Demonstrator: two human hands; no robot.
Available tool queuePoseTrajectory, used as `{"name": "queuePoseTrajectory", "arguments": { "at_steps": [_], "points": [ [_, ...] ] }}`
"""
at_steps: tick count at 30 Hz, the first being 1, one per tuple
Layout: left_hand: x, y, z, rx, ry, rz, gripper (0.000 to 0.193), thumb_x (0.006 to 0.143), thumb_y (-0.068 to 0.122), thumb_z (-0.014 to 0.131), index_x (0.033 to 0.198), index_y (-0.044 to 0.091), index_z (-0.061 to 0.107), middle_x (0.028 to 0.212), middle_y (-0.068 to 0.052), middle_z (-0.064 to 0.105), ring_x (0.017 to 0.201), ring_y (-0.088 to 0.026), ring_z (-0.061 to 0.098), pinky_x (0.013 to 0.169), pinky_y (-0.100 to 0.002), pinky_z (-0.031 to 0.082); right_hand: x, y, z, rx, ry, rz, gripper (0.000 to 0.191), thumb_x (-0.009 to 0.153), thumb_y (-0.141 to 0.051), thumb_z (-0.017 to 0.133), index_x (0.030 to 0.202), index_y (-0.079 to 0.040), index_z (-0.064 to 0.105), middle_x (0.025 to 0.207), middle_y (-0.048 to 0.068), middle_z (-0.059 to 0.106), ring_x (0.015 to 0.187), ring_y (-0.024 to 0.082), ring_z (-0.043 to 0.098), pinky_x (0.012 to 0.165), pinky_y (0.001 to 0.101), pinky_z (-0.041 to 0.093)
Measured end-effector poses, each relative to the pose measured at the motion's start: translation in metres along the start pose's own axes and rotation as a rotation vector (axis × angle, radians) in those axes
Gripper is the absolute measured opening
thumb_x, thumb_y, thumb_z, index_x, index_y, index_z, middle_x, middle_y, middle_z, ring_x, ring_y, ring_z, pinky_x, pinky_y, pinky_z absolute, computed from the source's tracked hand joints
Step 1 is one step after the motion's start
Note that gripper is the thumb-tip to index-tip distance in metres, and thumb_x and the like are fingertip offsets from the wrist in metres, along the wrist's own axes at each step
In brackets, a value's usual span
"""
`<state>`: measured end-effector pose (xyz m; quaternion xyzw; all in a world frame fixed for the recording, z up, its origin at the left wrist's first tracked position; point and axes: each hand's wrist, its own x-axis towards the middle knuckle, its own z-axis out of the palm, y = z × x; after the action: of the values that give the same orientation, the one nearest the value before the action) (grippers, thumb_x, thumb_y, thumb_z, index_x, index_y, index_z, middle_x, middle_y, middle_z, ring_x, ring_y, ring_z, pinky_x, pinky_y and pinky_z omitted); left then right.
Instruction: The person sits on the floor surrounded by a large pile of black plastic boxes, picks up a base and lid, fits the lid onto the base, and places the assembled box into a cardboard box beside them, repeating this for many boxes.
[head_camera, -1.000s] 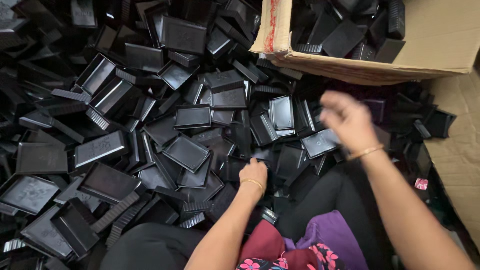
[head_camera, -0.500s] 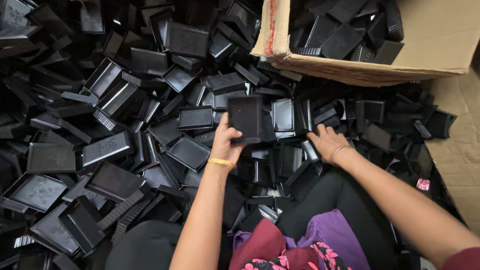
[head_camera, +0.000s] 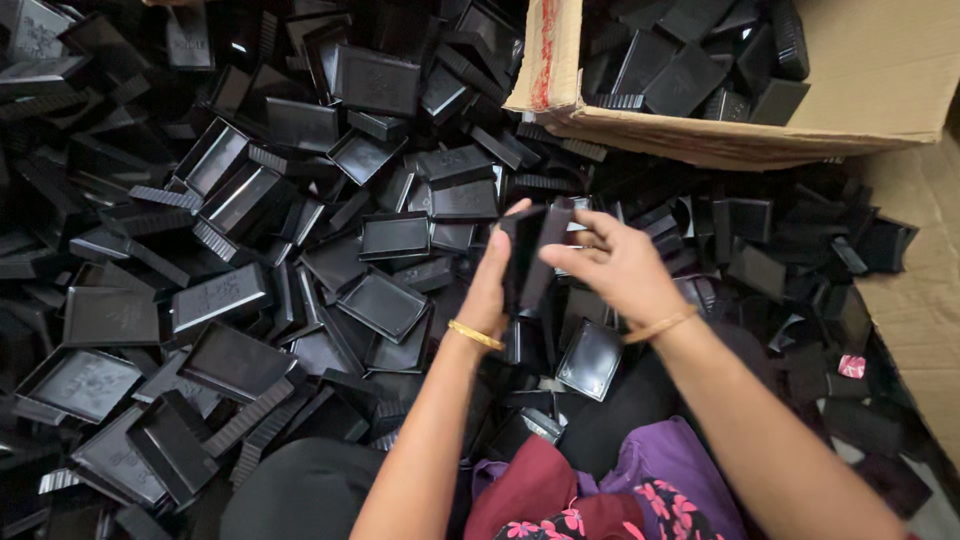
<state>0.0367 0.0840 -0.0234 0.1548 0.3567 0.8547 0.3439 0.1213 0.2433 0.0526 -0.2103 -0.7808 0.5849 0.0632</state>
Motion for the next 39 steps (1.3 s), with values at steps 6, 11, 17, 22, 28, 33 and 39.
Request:
{"name": "queuePoseTrajectory", "arguments": {
  "at_steps": [6,11,17,22,28,33,39],
  "points": [
    [-0.003,-0.001,0.003,0.09,-0.032,0.04,0.066,0.107,0.053,0.043,0.159,0.014,0.037,0.145,-0.013,0.054,0.132,-0.023,0.053,0.114,-0.038,0.042,-0.003,0.001,0.026,0.025,0.009,0.012,0.062,0.077,-0.023,0.086,0.129,0.002,0.063,0.112,0.009,0.076,0.098,0.013,0.075,0.086,0.0287,0.06],
    [-0.001,-0.012,0.003,0.393,-0.019,0.157,0.065,0.11,0.055,0.035,0.157,0.01,0.04,0.151,-0.009,0.05,0.14,-0.02,0.047,0.119,-0.034,0.034,0.0,0.022,0.016,-0.007,-0.025,0.037,0.056,0.08,-0.025,0.085,0.125,0.002,0.066,0.109,0.007,0.076,0.096,0.012,0.073,0.085,0.0275,0.059],
    [0.005,-0.005,-0.026,0.684,0.185,0.179,0.058,0.113,0.041,0.033,0.097,0.002,0.072,0.1,-0.015,0.075,0.095,-0.026,0.072,0.091,-0.037,0.053,-0.01,0.027,0.019,0.373,-0.431,0.431,0.048,0.089,-0.033,0.075,0.12,0.003,0.071,0.1,0.006,0.076,0.088,0.013,0.071,0.078,0.0287,0.057],
    [0.006,0.0,-0.046,1.253,0.622,0.554,0.05,0.11,0.025,0.033,0.078,0.0,0.062,0.078,-0.018,0.066,0.076,-0.038,0.061,0.073,-0.049,0.044,-0.049,0.026,0.042,0.025,-0.154,-0.083,0.048,0.077,-0.015,0.086,0.117,0.001,0.064,0.109,0.002,0.072,0.102,0.009,0.069,0.091,0.0291,0.057],
    [0.007,0.004,-0.039,1.109,0.692,0.333,0.053,0.11,0.026,0.035,0.072,-0.002,0.059,0.073,-0.02,0.066,0.073,-0.04,0.062,0.071,-0.049,0.042,-0.069,0.027,0.059,-0.06,0.151,-0.139,0.032,0.08,-0.016,0.084,0.104,0.0,0.069,0.096,0.001,0.077,0.088,0.009,0.076,0.081,0.0267,0.061],
    [0.006,0.028,-0.057,1.177,0.664,0.301,0.025,0.101,0.023,0.053,0.1,0.004,0.068,0.097,-0.016,0.071,0.091,-0.033,0.069,0.084,-0.042,0.052,-0.002,-0.037,-0.004,-0.167,0.252,-0.218,0.015,0.087,-0.013,0.078,0.086,-0.006,0.065,0.08,0.001,0.066,0.074,0.006,0.057,0.067,0.0261,0.051],
    [0.011,0.017,-0.115,1.863,0.621,0.306,0.043,0.07,0.013,0.066,0.112,0.009,0.068,0.116,-0.014,0.066,0.108,-0.034,0.064,0.092,-0.067,0.039,0.024,-0.045,-0.07,0.601,0.149,-0.269,0.031,0.101,-0.019,0.064,0.125,0.0,0.067,0.117,0.015,0.076,0.111,0.025,0.074,0.105,0.0361,0.06]
  ]
}}
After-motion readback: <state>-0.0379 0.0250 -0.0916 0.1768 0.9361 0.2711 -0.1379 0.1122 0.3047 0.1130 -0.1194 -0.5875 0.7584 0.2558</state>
